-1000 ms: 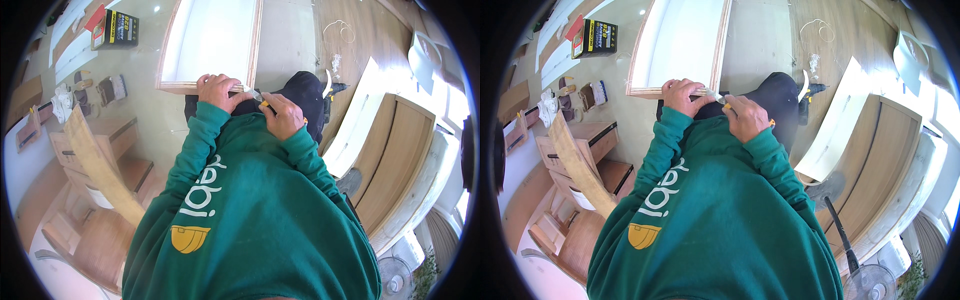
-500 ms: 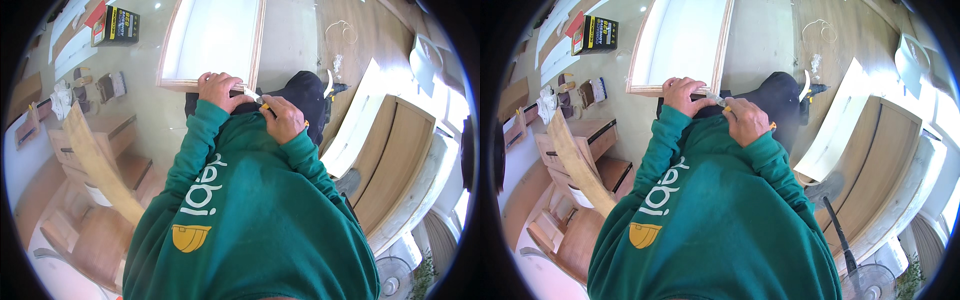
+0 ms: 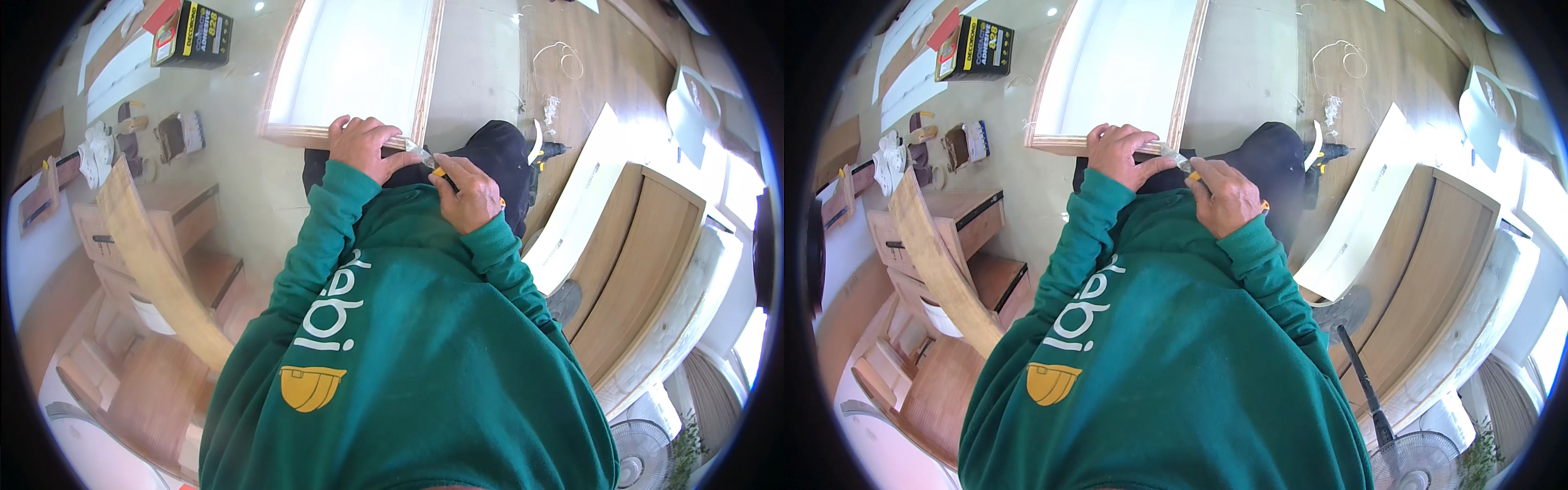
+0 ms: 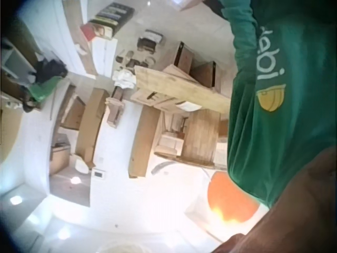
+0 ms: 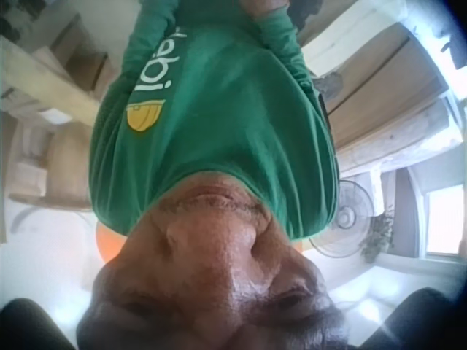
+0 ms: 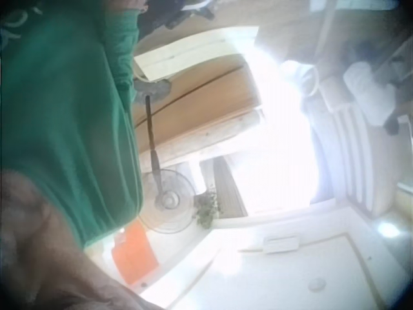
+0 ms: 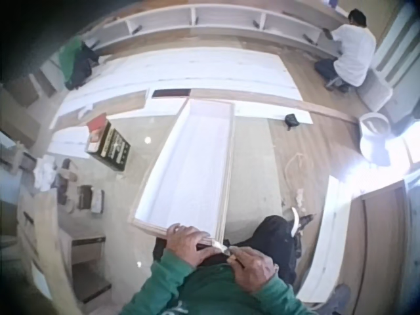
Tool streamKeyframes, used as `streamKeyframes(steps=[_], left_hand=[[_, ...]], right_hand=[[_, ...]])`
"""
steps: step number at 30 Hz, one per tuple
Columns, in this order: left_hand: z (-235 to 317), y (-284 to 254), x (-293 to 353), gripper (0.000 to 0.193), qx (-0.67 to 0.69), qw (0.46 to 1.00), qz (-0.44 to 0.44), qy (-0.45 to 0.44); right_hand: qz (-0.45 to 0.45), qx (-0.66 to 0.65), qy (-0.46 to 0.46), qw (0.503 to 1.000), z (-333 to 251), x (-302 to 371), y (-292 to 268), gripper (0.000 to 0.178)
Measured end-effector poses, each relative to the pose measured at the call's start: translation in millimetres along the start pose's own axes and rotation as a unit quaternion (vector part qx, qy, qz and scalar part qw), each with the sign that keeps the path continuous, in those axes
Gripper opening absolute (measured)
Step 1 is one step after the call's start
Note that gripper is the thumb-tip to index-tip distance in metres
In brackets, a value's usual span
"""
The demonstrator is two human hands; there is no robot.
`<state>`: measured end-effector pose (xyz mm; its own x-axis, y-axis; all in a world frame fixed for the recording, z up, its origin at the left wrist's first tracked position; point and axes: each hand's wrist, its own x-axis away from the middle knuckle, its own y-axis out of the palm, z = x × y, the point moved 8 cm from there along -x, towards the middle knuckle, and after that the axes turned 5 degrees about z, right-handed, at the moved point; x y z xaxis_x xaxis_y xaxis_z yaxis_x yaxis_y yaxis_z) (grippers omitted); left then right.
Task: The person kneels on the floor and uses a utility knife to trim the edge banding on a white drawer front. They then use a sanding block to smooth the edges of the piece.
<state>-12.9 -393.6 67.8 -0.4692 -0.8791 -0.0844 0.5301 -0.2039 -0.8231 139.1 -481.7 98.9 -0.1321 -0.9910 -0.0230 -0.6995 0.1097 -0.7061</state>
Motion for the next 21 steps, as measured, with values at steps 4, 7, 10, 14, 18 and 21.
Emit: streamKeyframes(steps=[4, 7, 10, 14, 18, 21], left_hand=[[-1.7, 2.8, 0.2, 0.051, 0.000, 1.000, -0.003, -0.011], [-2.1, 1.2, 0.6, 0.050, 0.000, 1.000, 0.010, -0.017], [-2.1, 2.7, -0.2, 0.050, -0.003, 1.000, 0.011, -0.006], [-2.6, 4.1, -0.9, 0.052, 0.007, 1.000, 0.003, -0.018], [-3.6, 6.1, -0.9, 0.052, -0.006, 0.999, -0.002, -0.031], [-2.1, 2.5, -0.4, 0.051, 0.001, 1.000, 0.001, -0.014]], right_hand=[[-0.006, -0.010, 0.003, 1.000, 3.5, -3.5, 3.2, 0.030], [-0.020, 0.001, 0.010, 1.000, 1.6, -8.5, 5.5, 0.030], [-0.010, -0.014, 0.010, 1.000, 3.6, -7.5, 3.9, 0.030], [0.012, -0.015, -0.008, 1.000, 5.1, -3.5, 3.9, 0.029], [0.007, 0.003, 0.008, 1.000, 15.4, -23.6, 6.6, 0.029], [0.006, -0.012, 0.006, 1.000, 12.2, -12.3, 5.4, 0.029]])
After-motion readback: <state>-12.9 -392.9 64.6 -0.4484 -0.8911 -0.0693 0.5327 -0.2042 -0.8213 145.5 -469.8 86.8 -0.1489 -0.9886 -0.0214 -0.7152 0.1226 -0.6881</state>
